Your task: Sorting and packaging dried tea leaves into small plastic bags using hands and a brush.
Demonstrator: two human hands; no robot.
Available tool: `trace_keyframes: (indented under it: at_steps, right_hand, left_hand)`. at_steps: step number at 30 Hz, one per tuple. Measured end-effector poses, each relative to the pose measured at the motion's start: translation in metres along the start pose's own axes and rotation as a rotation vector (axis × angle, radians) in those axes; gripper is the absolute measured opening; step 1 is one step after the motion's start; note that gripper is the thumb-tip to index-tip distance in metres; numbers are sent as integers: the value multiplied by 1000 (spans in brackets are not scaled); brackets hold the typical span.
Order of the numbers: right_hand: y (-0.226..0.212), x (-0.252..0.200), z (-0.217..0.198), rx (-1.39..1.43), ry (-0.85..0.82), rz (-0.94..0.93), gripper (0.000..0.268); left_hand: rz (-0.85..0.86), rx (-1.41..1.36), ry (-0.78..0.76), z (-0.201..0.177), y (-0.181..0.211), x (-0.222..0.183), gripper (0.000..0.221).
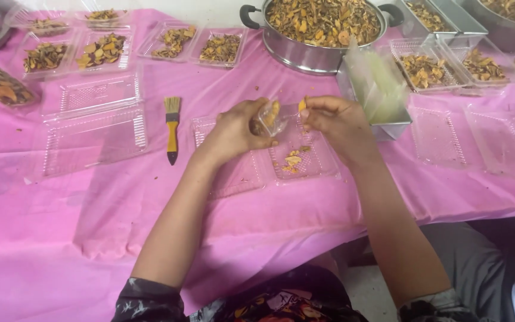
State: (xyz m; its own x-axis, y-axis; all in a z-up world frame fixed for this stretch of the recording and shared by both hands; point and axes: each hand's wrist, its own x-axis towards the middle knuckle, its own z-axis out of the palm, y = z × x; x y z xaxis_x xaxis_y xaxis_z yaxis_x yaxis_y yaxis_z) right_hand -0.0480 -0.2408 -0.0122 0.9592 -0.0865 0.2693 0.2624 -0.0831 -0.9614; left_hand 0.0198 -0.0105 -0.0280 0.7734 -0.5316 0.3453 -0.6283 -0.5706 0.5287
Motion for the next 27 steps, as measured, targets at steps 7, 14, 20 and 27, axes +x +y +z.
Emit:
trace_keyframes:
  at_steps: [7,14,20,27]
  right_hand:
    - [24,20,34,58,9,-196,36]
    - [13,27,34,-103,-52,-229,24]
    - [11,35,37,-132,-47,-269,29]
    - [-4,34,29,-155,-53,-291,34]
  left_hand:
    - [-26,33,-18,9,-3,4,99]
    - [-91,-68,4,18,-15,7,93]
    - [-80,-183,29,9,-14,8,87]
    - [-104,45,12,15,6,-1,86]
